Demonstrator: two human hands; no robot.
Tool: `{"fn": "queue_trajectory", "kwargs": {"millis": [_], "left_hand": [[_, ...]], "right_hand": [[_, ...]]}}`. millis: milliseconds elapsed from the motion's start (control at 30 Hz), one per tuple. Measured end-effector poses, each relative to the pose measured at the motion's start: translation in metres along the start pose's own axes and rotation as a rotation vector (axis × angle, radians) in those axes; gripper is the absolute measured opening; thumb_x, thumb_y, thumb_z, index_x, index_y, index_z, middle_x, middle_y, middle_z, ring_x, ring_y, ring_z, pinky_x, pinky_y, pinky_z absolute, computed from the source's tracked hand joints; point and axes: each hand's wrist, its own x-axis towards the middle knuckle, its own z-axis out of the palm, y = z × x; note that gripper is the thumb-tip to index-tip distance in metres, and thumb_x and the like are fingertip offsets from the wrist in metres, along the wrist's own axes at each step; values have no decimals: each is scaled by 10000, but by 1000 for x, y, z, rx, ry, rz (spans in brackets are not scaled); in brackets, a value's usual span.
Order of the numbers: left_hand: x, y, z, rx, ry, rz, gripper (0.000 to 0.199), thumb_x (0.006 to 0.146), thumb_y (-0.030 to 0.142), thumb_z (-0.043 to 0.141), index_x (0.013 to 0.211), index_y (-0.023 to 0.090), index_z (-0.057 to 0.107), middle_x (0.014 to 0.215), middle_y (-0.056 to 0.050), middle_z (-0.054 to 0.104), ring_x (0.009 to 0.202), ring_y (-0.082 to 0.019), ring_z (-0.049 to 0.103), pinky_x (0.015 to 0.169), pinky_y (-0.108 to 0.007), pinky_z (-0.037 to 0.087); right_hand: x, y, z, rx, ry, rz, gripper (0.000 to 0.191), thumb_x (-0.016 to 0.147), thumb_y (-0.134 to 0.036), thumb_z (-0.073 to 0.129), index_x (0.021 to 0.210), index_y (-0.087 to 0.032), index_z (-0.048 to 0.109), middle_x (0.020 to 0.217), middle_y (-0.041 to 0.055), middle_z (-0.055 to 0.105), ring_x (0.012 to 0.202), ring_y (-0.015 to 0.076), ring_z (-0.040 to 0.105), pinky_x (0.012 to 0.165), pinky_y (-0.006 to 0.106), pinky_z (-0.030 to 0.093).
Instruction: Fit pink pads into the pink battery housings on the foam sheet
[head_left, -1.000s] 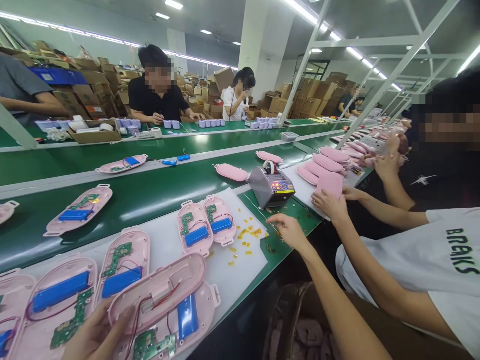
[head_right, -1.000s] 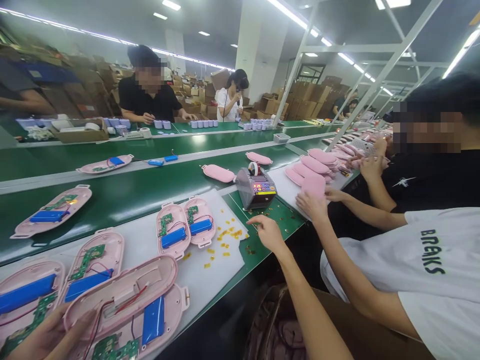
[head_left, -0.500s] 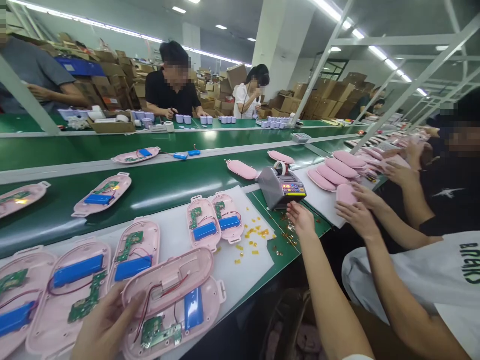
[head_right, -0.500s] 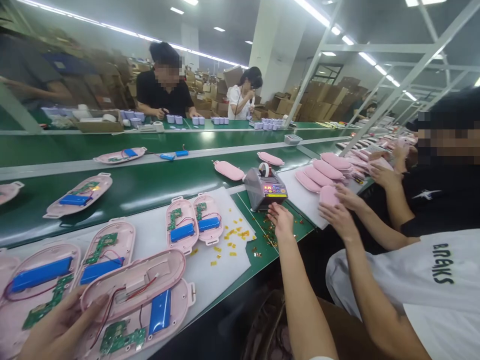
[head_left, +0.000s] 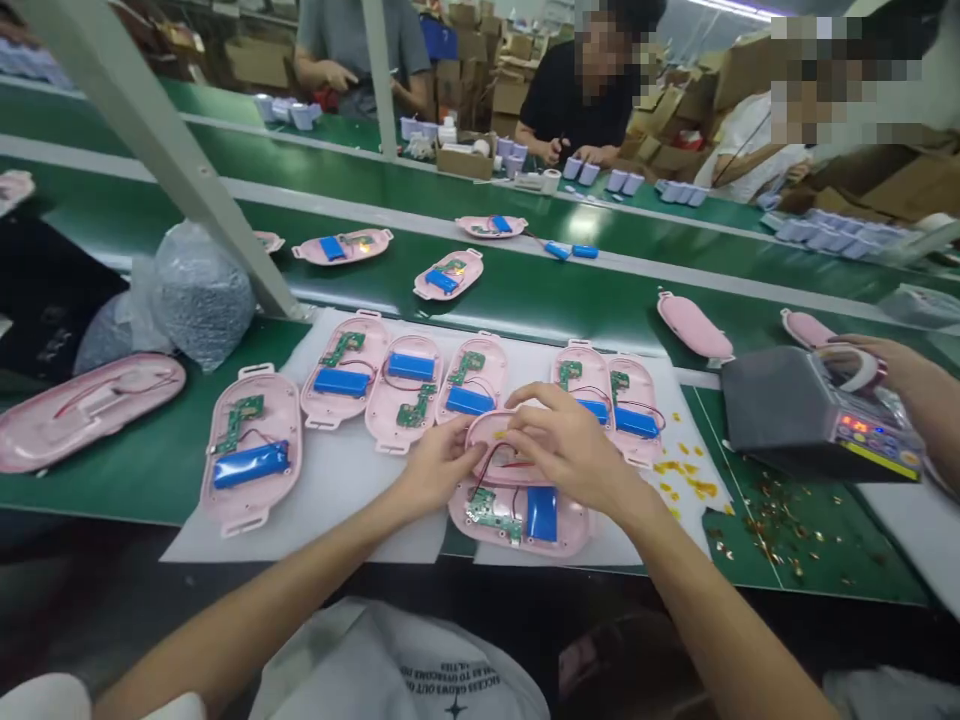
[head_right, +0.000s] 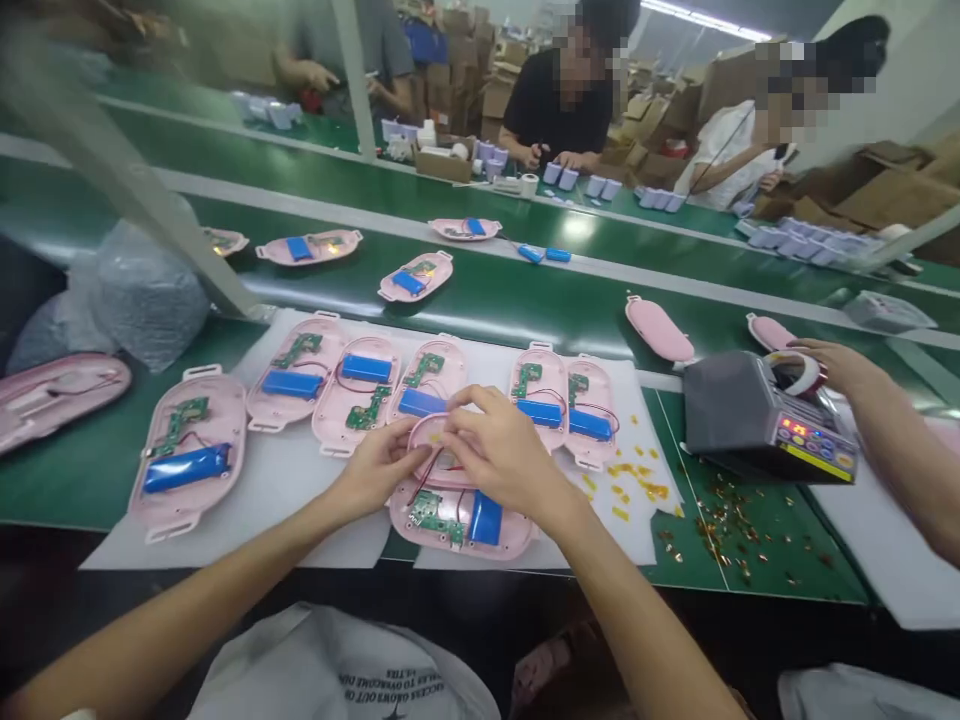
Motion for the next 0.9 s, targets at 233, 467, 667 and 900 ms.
{"fn": "queue_trajectory", "kwargs": {"millis": [233, 467, 667, 900], "left_hand": [[-5, -8, 1, 81, 115, 69, 224, 853, 222, 523, 1027, 155, 646, 778, -10, 638, 656, -146, 575, 582, -233, 443], [-8, -12, 1, 99, 139, 106, 254, 852, 193, 507, 1062, 170, 649, 819, -15, 672, 697, -161, 609, 618, -243, 469], [-8, -13, 1, 76, 138, 133, 262, 839, 201, 509, 1057, 171, 653, 836, -20, 679, 681, -159, 601, 580, -232, 443], [-8, -10, 1, 98, 116, 116, 237, 830, 190, 498, 1022, 162, 634, 676, 29, 563, 545, -119, 493, 518, -221, 361]], "right_hand": [[18, 15, 12, -185, -242, -5, 268, 986, -303, 452, 900, -202, 685, 1142, 80, 621, 986, 190, 600, 838, 335, 491], [19, -1, 18, -359, -253, 1, 247, 971, -260, 462, 846, -213, 669, 1061, 53, 632, 928, 180, 603, 765, 314, 481], [15, -3, 21, -406, -189, -1, 247, 978, -269, 458, 847, -211, 658, 1041, 56, 639, 903, 187, 601, 762, 314, 468], [16, -7, 35, -594, -76, -7, 180, 896, -223, 538, 760, -203, 653, 929, 66, 668, 800, 203, 570, 694, 338, 432]]}}
